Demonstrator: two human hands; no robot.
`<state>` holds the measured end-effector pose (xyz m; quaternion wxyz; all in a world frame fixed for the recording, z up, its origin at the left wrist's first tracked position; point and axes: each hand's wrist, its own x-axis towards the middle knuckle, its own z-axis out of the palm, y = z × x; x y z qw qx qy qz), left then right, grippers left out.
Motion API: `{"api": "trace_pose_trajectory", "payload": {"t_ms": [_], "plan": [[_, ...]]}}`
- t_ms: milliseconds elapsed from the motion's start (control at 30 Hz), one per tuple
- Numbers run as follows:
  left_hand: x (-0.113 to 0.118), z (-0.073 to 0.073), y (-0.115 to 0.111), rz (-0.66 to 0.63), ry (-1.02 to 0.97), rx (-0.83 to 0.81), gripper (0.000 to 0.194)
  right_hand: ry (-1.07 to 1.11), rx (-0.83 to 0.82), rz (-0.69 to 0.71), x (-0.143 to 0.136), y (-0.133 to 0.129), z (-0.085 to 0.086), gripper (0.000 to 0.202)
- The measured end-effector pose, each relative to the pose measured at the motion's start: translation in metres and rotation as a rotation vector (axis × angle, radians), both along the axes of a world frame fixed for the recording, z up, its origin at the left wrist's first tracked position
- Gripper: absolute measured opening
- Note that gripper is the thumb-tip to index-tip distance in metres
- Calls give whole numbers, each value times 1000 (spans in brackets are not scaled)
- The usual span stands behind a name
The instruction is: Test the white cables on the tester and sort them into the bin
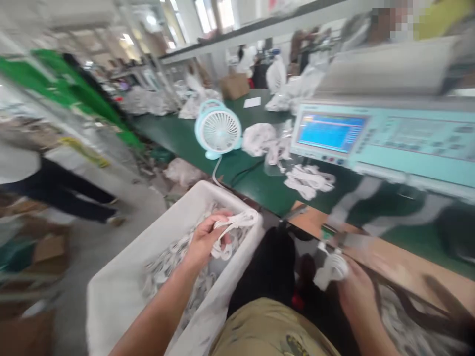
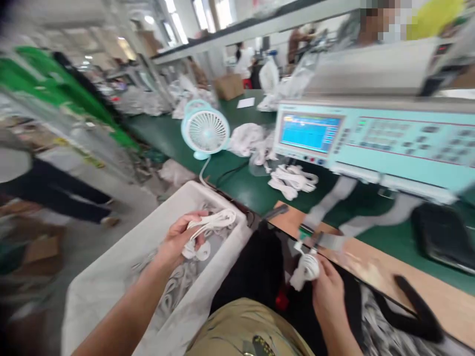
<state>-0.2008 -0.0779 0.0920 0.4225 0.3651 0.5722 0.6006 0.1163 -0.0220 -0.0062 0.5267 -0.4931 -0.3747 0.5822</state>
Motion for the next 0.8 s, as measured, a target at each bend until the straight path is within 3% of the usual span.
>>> {"api": "trace_pose_trajectory", "payload": {"t_ms": [67,167,267,367,500,700,800], "plan": [[33,1,8,-179,-53,-70,10,51,-37,-63,12,-6,0,27],[85,-20,25,-429,-39,-281,13,153,-77,-71,8,-5,2,26],[130,-50,48,-474,84,-428,27,177,-83,-92,3,-4,5,28],[162,-70,72,-468,146,-390,36,181,-94,-83,2,-3,8,30],[185,-77,87,-472,106,-315,40,117,-68,-107,2,-3,10,28],[193,-81,73,-407,152,-269,32,-25,-38,-211,-2,1,6,27],[192,-81,71,-401,137,-341,33,-44,-48,-225,0,2,4,26]]}}
